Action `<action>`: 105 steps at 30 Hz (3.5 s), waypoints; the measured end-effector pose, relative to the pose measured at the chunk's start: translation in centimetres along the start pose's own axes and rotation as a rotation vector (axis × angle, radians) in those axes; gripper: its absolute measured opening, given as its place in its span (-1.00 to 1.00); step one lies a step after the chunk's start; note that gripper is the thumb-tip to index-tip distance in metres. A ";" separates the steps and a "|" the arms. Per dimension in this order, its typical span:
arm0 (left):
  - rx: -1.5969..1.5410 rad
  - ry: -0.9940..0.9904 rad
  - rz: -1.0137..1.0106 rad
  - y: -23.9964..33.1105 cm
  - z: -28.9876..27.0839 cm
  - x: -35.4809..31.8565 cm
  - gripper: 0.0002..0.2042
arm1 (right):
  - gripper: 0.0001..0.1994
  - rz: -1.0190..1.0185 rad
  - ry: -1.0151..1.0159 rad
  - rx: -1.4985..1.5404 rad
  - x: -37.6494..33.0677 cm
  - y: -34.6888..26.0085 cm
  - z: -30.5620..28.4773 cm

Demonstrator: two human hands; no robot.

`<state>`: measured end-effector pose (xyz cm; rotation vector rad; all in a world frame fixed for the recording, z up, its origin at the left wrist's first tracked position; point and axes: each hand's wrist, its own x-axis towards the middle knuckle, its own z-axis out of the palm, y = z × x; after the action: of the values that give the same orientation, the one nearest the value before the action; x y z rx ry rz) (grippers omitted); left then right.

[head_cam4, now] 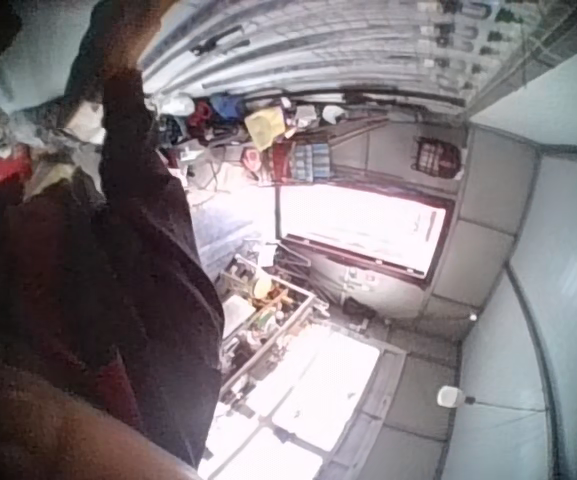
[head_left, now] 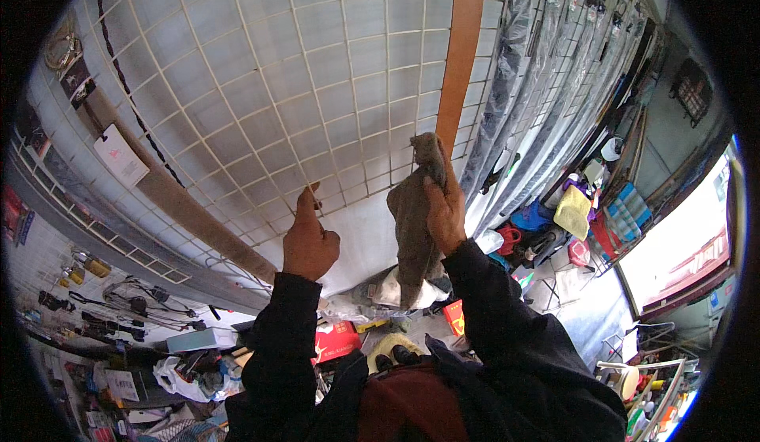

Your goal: The person wipes a white wire display grid with a cloth, moving methodically across the surface. They briefly adjust a hanging item before resuming wiping. The person continues to clean different sections of the grid throughout the clip.

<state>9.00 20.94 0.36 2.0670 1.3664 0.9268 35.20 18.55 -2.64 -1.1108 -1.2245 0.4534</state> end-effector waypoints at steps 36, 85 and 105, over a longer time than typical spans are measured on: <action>0.014 0.028 -0.013 -0.4 0.8 -0.1 -0.17 | -0.57 -0.058 -0.012 0.044 3.1 -1.3 -0.6; 0.001 0.047 -0.022 0.7 0.9 -1.3 -0.20 | -0.45 -0.518 -0.075 -0.688 8.6 -7.2 -4.5; 0.020 0.028 -0.076 1.1 0.6 -0.9 -0.18 | -0.73 0.418 -0.121 0.407 9.7 -7.2 -2.4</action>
<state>9.88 19.69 0.44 2.0089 1.4642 0.9159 38.67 22.06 8.59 -0.9909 -0.9411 1.0526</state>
